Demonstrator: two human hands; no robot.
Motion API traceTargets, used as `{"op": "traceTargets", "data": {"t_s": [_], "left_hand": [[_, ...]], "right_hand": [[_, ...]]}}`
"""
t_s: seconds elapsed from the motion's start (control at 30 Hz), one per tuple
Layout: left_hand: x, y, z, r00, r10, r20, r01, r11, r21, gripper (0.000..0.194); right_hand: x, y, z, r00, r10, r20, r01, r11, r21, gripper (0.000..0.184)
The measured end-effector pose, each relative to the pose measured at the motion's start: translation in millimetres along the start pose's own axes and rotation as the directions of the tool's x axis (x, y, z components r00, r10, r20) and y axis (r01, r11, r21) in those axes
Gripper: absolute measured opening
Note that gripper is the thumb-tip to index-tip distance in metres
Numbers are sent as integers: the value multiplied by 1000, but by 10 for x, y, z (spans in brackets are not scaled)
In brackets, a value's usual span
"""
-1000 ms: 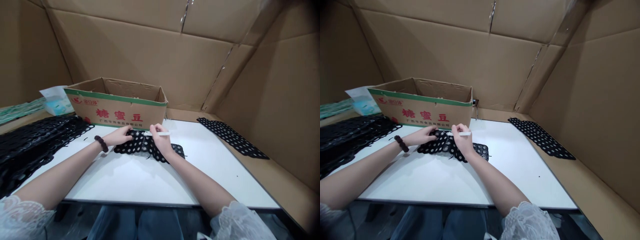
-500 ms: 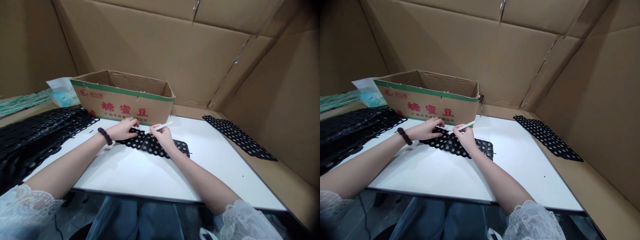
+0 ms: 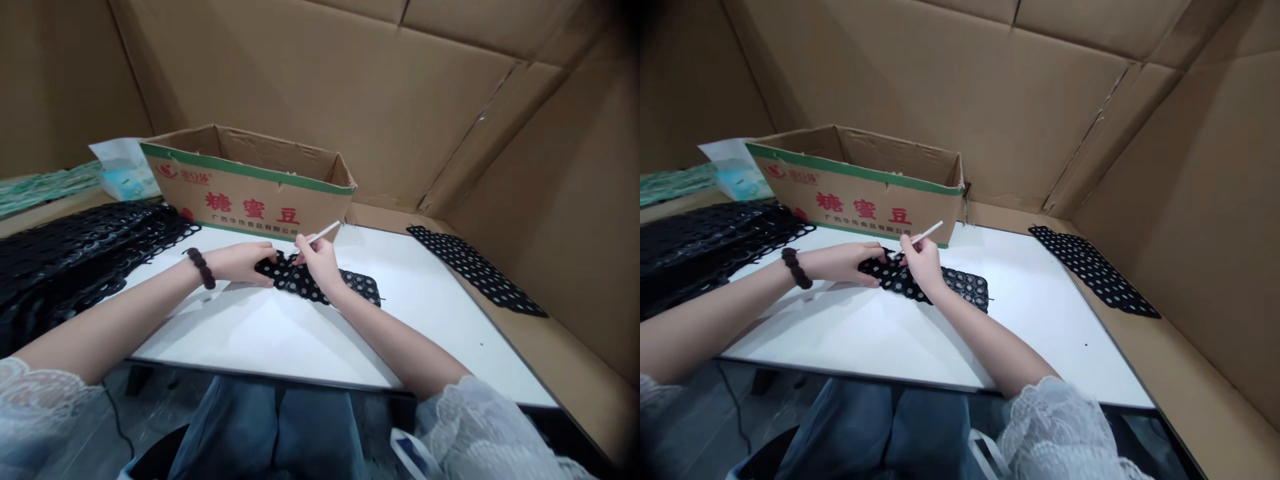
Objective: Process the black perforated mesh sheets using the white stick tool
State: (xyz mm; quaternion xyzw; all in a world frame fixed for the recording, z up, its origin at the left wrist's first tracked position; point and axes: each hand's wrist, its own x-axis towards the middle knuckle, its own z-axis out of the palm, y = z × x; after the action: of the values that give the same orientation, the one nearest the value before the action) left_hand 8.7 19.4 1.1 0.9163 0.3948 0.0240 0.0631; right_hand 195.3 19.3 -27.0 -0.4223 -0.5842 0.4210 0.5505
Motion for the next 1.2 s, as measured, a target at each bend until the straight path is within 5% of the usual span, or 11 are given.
{"op": "traceTargets", "data": {"t_s": [0.27, 0.47, 0.63, 0.87, 1.2], "left_hand": [[-54, 40, 250, 988, 94, -124, -62, 969, 239, 30], [-14, -40, 200, 978, 167, -126, -122, 945, 302, 33], [-47, 41, 214, 978, 100, -186, -41, 954, 297, 14], [-55, 114, 264, 967, -14, -253, 83, 961, 264, 12], [-72, 72, 286, 945, -56, -321, 139, 960, 243, 13]], "right_hand": [[-46, 112, 79, 998, 46, -52, -48, 998, -34, 29], [-76, 100, 76, 998, 42, -36, -43, 999, -32, 28], [-70, 120, 86, 998, 44, -41, -44, 999, 1, 27], [-101, 111, 80, 987, 92, -135, -91, 996, 15, 13], [-64, 96, 70, 975, 182, -125, -180, 983, 29, 15]]}}
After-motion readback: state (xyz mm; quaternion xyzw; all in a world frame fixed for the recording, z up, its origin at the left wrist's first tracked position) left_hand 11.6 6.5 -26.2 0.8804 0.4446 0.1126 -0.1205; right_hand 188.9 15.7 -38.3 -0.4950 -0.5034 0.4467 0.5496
